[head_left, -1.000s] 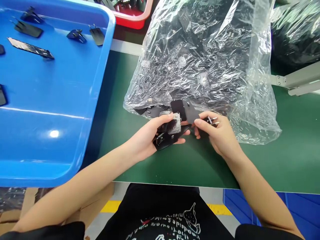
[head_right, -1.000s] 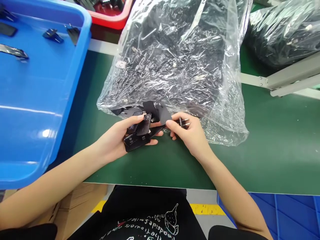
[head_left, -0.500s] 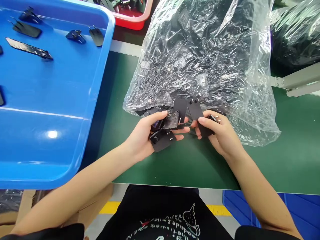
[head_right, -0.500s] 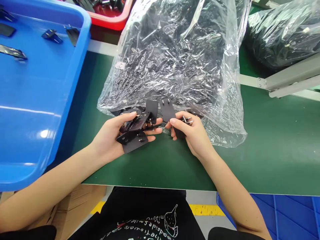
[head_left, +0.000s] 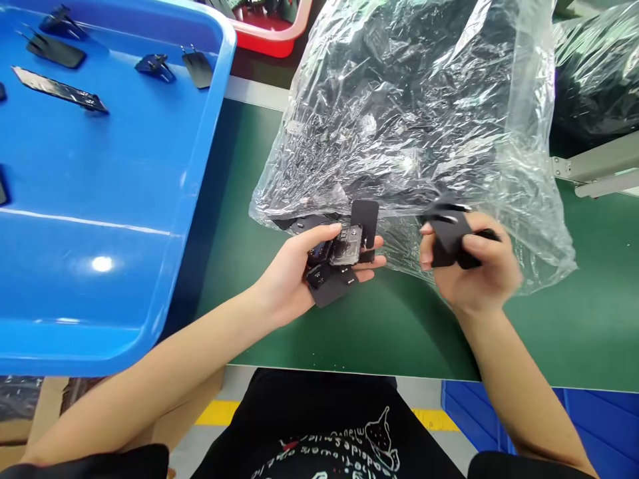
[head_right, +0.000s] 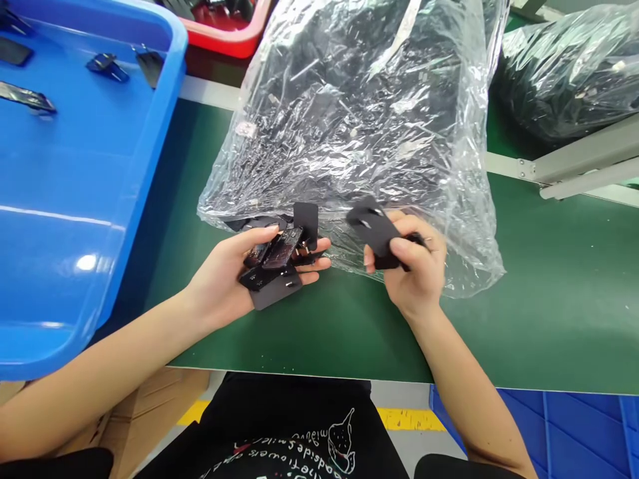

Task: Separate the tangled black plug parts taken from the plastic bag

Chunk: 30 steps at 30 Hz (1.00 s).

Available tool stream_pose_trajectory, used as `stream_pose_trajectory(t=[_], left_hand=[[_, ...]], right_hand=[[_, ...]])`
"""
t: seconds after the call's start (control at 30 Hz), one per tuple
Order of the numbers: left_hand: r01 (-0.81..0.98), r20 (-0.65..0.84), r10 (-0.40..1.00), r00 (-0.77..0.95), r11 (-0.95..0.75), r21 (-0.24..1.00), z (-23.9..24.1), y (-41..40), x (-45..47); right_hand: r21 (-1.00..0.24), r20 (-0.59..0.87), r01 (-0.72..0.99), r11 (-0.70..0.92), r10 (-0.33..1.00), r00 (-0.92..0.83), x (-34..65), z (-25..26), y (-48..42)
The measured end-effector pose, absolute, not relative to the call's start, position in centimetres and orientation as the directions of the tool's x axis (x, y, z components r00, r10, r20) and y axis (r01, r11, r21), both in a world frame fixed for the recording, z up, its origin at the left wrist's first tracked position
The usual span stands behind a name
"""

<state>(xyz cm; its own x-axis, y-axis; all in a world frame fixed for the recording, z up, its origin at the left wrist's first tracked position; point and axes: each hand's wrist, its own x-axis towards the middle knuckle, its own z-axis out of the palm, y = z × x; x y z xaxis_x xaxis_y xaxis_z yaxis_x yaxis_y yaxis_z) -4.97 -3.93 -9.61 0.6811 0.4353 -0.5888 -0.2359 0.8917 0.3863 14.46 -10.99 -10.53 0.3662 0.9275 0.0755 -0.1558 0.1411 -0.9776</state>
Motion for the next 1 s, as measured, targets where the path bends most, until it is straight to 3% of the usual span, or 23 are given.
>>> stream_pose_trajectory(t=[0.1,0.3,0.4,0.57,0.83,1.0], left_hand=[[-0.207,-0.585,0.402,0.705,0.905,0.372,-9.7,-4.0,-5.0],[-0.138,-0.577,0.324,0.749,0.929,0.343,-9.8,-4.4,-5.0],[-0.080,-0.581,0.286,0.762,0.932,0.355,-9.9,-4.7,-4.9],[0.039,-0.598,0.265,0.757,0.894,0.446,-10.1,-5.2,-4.7],[0.069,-0.623,0.284,0.729,0.875,0.479,-10.2,-5.6,-4.5],[0.070,-0.629,0.294,0.720,0.870,0.488,-10.1,-5.6,-4.4]], right_hand=[[-0.978,0.080,-0.150,0.144,0.927,0.367,15.1,-10.1,-10.8],[-0.987,-0.107,0.069,-0.146,0.911,0.398,14.8,-11.9,-10.9],[-0.974,-0.219,-0.012,-0.225,0.931,0.293,14.4,-12.2,-10.9],[-0.971,-0.238,-0.052,-0.232,0.959,0.153,14.1,-11.6,-11.1],[-0.936,-0.188,0.277,-0.215,0.974,0.123,13.7,-10.9,-11.4],[-0.919,-0.220,0.304,-0.251,0.966,0.134,13.6,-10.7,-11.4]])
